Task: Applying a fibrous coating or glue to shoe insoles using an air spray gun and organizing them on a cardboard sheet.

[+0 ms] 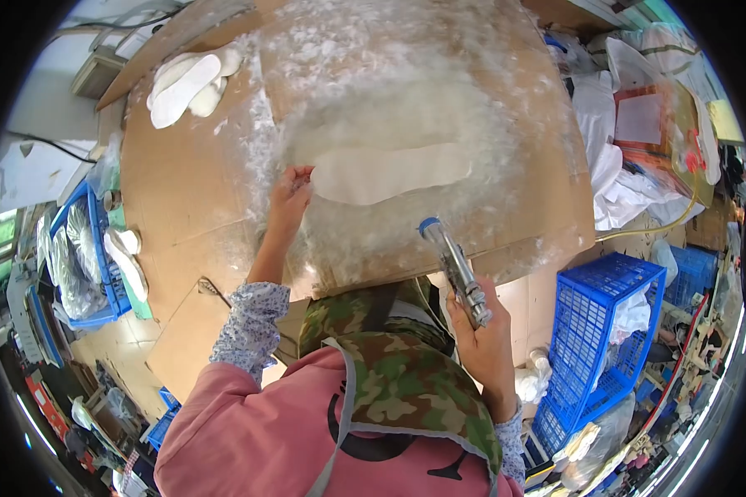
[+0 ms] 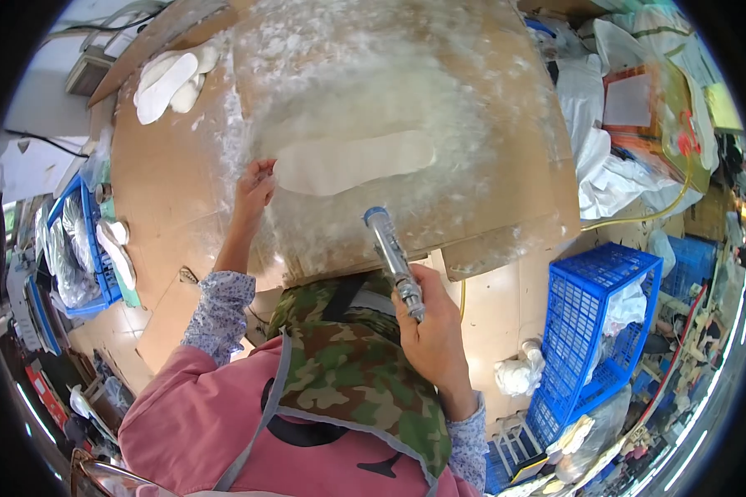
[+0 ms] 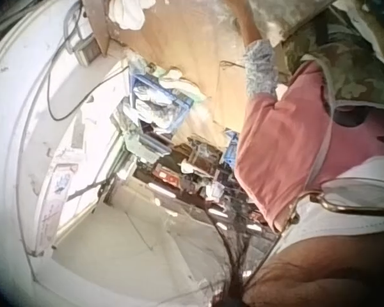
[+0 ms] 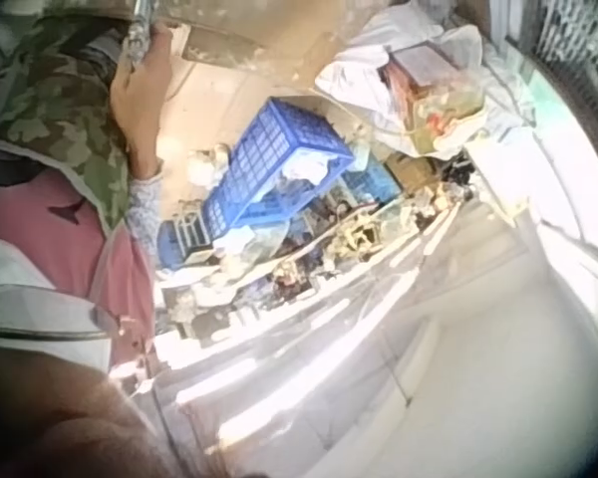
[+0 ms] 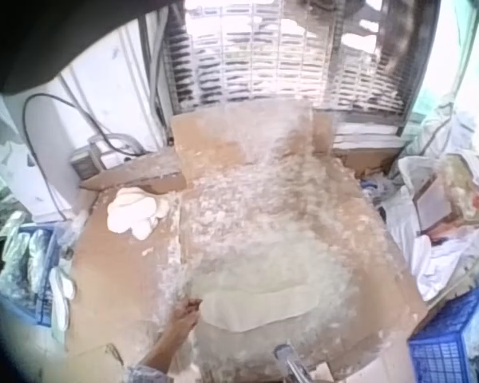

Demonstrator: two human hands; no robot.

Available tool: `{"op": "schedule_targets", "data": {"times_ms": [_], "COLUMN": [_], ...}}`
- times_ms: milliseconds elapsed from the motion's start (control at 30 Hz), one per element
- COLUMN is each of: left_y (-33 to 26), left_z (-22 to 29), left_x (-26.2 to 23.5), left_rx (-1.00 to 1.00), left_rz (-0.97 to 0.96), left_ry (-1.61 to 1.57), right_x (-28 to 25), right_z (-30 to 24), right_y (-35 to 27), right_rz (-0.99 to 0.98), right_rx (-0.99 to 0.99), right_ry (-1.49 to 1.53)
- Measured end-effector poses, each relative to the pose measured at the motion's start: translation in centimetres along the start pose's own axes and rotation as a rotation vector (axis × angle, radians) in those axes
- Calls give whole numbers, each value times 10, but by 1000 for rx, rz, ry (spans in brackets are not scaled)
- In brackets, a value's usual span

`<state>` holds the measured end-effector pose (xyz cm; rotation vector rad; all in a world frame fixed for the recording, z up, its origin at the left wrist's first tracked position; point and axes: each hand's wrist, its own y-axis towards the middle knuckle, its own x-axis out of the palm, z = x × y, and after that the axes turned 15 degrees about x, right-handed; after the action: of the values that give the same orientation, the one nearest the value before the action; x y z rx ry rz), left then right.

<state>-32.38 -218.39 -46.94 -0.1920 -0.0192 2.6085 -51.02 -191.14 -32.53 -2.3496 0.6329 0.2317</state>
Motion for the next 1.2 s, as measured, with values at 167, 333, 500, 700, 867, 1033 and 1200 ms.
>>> {"op": "schedule_targets", "data": {"times_ms": [167,333,500,700,867,1033,1200], "left_y": [1,-3,-4,-15,-14,-30,-97], "left_z": [0,-6,11,72,143,191,224], "left_x": [3,2,8,58,102,69,-13], "left_rx": [-20,31,37,209,380,365,418], "left_rz": [11,47,67,67,-9,182,571], "left_ry": [24,53,134,54,21,-178,-274], "right_x": [2,-10,-33,-78,-124,-136,-135], "right_z": [-2,5,19,50,92,103,85], "right_y": [-6,-1,5,12,37,58,57], "right_rz": [-92,-67,30,135,116,47,-147], "right_rx": [-1,-16,-36,52,-10,-44,-85], "right_ry": [-8,-48,-66,403,463,438,282]}}
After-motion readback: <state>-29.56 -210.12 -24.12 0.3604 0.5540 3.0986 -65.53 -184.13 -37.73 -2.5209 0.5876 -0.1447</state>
